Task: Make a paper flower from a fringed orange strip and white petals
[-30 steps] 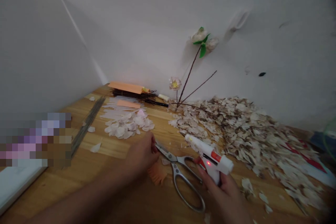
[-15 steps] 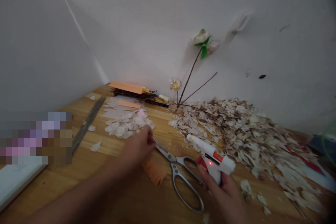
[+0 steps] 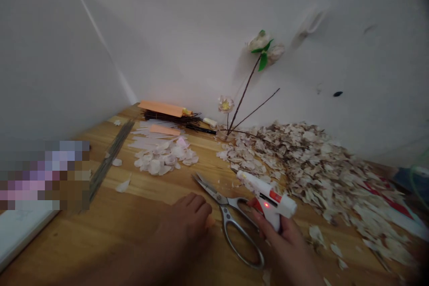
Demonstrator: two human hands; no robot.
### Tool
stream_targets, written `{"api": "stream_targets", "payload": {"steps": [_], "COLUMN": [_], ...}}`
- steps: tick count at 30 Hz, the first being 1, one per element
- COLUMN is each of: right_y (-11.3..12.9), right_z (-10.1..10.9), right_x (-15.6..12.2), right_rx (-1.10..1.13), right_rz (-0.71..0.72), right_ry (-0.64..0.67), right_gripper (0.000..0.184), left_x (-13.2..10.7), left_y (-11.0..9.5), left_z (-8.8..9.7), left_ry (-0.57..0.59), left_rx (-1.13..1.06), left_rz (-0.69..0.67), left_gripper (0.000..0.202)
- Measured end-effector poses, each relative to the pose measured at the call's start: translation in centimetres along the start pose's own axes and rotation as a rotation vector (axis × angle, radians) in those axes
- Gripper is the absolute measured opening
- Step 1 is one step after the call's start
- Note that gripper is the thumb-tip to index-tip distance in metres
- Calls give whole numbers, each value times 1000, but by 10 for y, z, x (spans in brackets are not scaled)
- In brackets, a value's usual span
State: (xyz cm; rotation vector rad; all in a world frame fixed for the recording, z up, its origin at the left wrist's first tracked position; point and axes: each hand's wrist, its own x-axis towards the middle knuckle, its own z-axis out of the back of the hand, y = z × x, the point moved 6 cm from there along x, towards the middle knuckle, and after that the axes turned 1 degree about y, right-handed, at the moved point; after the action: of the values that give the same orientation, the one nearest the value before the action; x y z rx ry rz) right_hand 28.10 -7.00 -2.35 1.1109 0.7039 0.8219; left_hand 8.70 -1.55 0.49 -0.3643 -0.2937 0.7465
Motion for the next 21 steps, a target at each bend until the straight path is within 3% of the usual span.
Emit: {"api": "stream_targets", "payload": {"steps": [4,11,16,21], "right_y": [2,4,4,14], "right_z": [-1,-6,-6,-7], "right_x": [-1,-10,-12,-17], "right_rx": [-14,115,88,93], "right_rz": [19,-47,-39,-45], "right_ry": [6,47,65,42], "right_gripper": [40,41,37,35], "left_x": [2,-1,-6,-6], "left_y": [-1,18,24,19], "left_z": [-11,2,3,5], "left_ry": [58,17,65,-35], "left_rx": [1,-139,-177,-183], "left_rz": [-24,1,-46,-147], "left_gripper": [7,10,15,18]}}
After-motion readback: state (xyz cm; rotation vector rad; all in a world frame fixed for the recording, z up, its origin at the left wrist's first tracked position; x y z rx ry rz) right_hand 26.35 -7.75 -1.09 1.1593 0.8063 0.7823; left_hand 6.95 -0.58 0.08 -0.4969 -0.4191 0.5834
